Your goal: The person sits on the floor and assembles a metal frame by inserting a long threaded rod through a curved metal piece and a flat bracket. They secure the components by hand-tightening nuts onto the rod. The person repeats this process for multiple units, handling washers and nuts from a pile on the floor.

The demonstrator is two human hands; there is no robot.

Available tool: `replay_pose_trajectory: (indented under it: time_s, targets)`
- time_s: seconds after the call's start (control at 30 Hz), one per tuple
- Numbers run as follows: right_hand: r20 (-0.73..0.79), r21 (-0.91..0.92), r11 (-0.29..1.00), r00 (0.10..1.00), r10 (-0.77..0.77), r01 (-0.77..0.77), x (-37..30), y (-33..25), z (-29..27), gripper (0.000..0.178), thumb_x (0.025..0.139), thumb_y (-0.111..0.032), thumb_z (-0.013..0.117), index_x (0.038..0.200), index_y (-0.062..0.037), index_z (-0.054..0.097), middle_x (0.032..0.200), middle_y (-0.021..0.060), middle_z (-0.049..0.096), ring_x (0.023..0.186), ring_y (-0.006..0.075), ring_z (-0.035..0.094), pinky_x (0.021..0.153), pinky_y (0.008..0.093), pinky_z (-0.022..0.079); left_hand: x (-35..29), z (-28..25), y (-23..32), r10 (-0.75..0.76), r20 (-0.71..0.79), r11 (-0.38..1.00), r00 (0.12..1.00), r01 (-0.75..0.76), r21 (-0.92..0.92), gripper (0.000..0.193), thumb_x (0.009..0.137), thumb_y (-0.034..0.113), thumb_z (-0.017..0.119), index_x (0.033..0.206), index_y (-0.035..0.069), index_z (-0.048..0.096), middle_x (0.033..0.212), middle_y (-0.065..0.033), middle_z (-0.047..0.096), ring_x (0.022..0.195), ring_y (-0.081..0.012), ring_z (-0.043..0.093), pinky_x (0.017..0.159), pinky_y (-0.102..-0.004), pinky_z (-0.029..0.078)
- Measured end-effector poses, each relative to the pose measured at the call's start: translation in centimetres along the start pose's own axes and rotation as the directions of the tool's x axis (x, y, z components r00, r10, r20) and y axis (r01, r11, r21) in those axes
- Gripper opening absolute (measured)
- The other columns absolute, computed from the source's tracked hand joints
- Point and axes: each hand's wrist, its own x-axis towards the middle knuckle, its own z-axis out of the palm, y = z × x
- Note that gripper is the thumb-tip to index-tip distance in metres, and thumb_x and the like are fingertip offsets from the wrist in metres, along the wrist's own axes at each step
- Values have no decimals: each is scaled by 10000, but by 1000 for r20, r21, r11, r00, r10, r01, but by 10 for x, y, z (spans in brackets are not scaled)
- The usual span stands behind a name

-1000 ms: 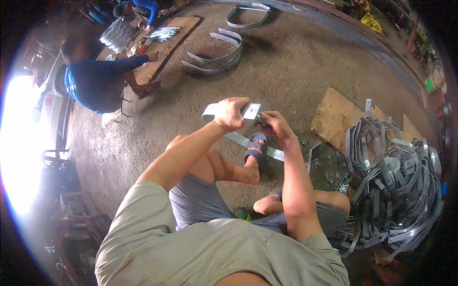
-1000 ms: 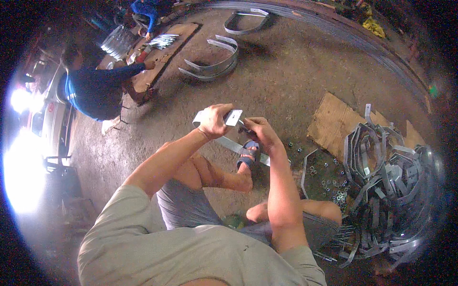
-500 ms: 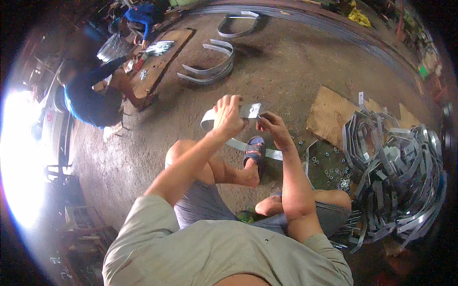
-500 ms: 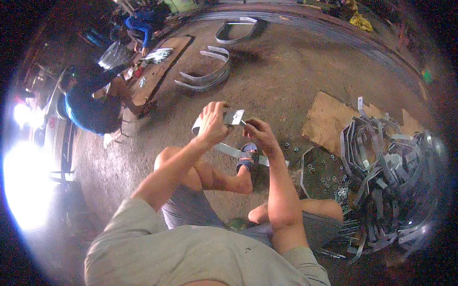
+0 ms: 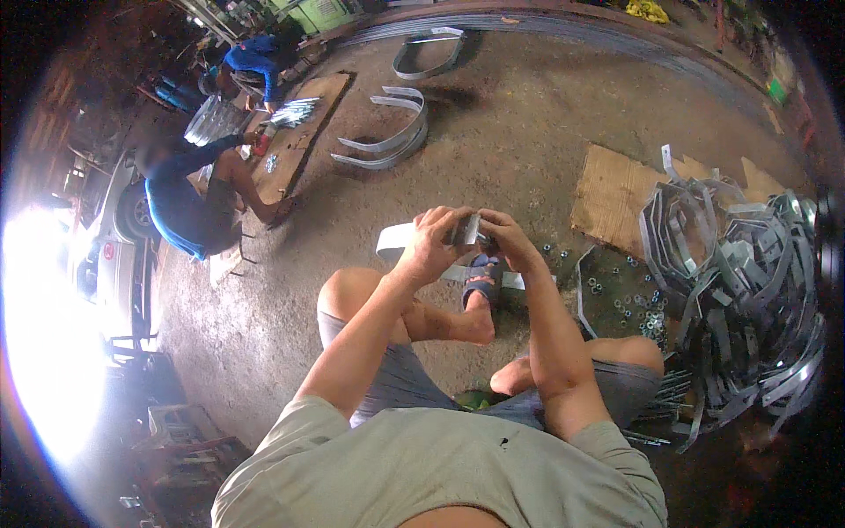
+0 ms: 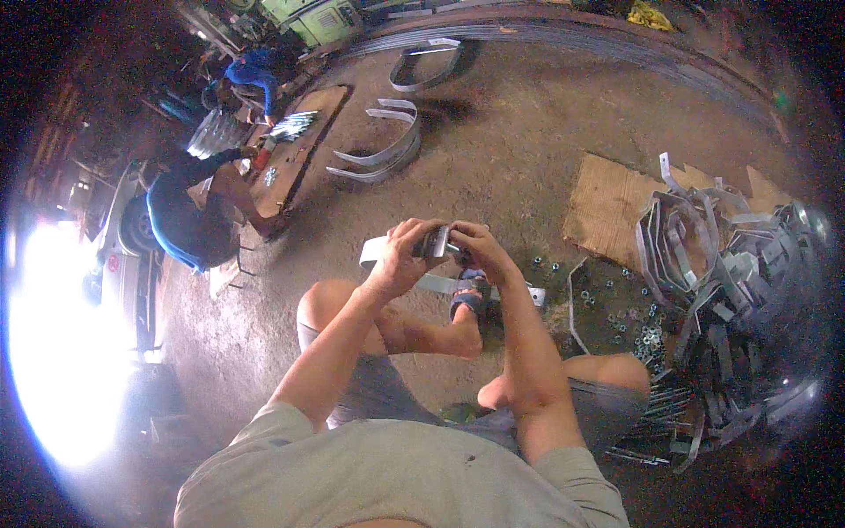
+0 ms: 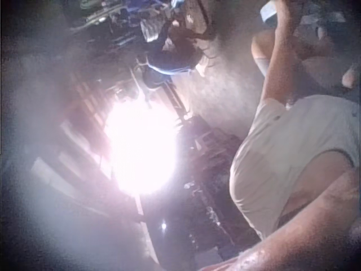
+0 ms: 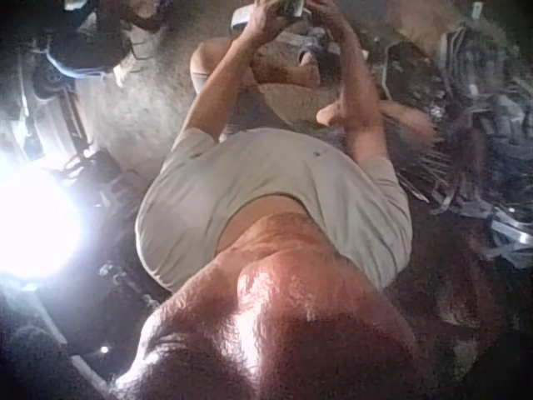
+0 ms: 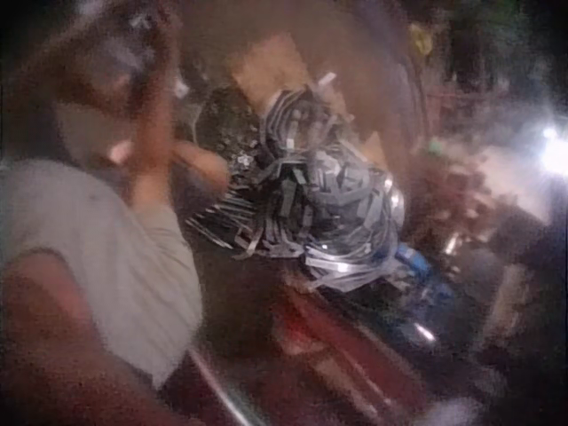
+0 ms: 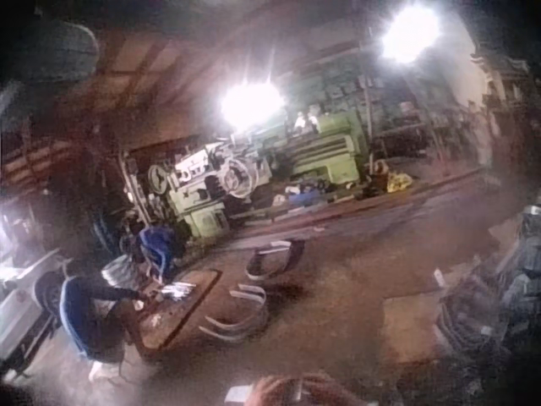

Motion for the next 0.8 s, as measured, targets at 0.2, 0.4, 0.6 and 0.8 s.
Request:
replay_pose_trajectory:
  time_s: [0.2,0.4,0.6,0.8]
  targets:
    - [30,-98,995,999,28,-25,9,13,-17,206,958,-327,606,991,-125,632,790,-60,559,621,51,474,507,218,351,-18,29,22,-119,-466,981,877,176,82,631,651,125,883,1179,72,542,1289,-216,455,1210,-419,449,975,-501,424]
    - [-1,-174,983,998,58,-57,2,2,-14,186,948,-272,601,1015,-99,607,841,-29,585,721,65,517,556,245,412,-71,91,43,-413,-227,892,882,341,-296,427,852,203,769,1130,-18,531,1061,-163,548,930,-299,581,795,-416,487]
    - [2,-71,997,1000,20,-20,7,7,-22,142,939,-209,619,997,-80,606,865,-19,601,758,78,555,601,248,450,-19,111,28,-582,-24,471,813,313,-825,317,966,260,672,1144,1,628,1075,-100,672,1017,-168,621,859,-337,508]
    - [-163,78,987,978,-129,143,-3,21,-30,324,1007,-359,554,898,-58,603,764,-17,567,661,98,535,596,262,427,-13,106,23,-556,-170,714,813,363,-598,311,929,309,714,945,-1,716,878,-79,713,863,-154,643,763,-311,499]
